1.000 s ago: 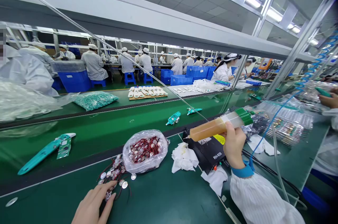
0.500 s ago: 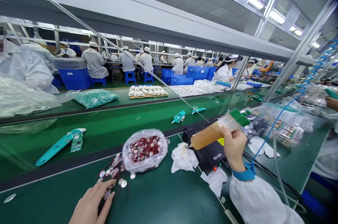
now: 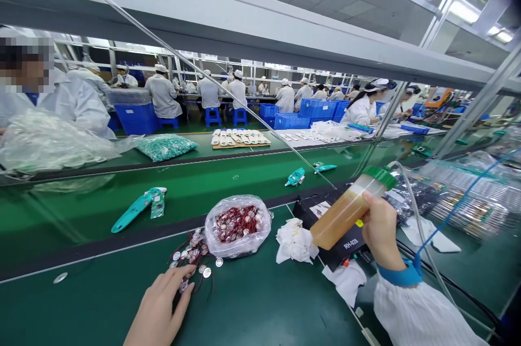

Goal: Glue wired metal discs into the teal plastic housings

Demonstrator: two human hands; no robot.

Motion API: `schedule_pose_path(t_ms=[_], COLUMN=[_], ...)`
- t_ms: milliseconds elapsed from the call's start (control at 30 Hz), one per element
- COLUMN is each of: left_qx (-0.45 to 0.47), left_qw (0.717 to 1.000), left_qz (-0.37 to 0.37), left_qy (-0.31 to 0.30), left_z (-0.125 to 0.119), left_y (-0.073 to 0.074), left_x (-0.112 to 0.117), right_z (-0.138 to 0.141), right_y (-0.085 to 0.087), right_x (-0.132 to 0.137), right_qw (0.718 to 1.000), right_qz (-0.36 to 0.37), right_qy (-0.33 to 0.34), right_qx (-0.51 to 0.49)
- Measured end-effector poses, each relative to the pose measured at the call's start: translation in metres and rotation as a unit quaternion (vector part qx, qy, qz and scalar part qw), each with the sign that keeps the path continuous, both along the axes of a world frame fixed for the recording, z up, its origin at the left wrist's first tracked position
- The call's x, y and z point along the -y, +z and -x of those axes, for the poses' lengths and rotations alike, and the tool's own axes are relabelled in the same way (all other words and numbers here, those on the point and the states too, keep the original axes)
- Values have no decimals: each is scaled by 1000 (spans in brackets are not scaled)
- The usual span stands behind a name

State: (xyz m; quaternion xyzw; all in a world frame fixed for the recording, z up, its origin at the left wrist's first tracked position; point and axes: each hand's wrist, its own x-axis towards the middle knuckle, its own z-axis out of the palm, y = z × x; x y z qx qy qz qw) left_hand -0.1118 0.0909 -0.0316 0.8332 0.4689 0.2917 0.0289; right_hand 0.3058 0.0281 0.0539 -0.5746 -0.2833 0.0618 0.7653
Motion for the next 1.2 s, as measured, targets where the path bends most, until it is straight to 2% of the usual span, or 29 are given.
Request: schedule_pose_path(t_ms=[100,233,400,600,800,967,1200], left_qx=[3,3,1,-9,-9,-11,-7], left_qw=[1000,1000,1000,999,999,999,1000], left_qz=[12,29,27,44,48,38,18], left_qy=[3,9,12,16,16,12,8], left_z=[0,-2,-1,-1,-2,-2,-2], left_y=[0,4,5,8,10,9,9], left_x=[1,2,2,3,2,2,1], right_z=[2,4,-3,-16,-28,-48,-73], right_y=[3,5,3,-8,-17,-26,-34], right_x=[-2,-3,-5,-12,-19,-16,-18], right_qw=[999,997,994,985,966,948,927], right_qz=[-26,-49,-31,77,204,307,371], right_qy=[10,-8,-19,33,22,25,21], right_qx=[-36,-67,-98,-152,-160,-84,48])
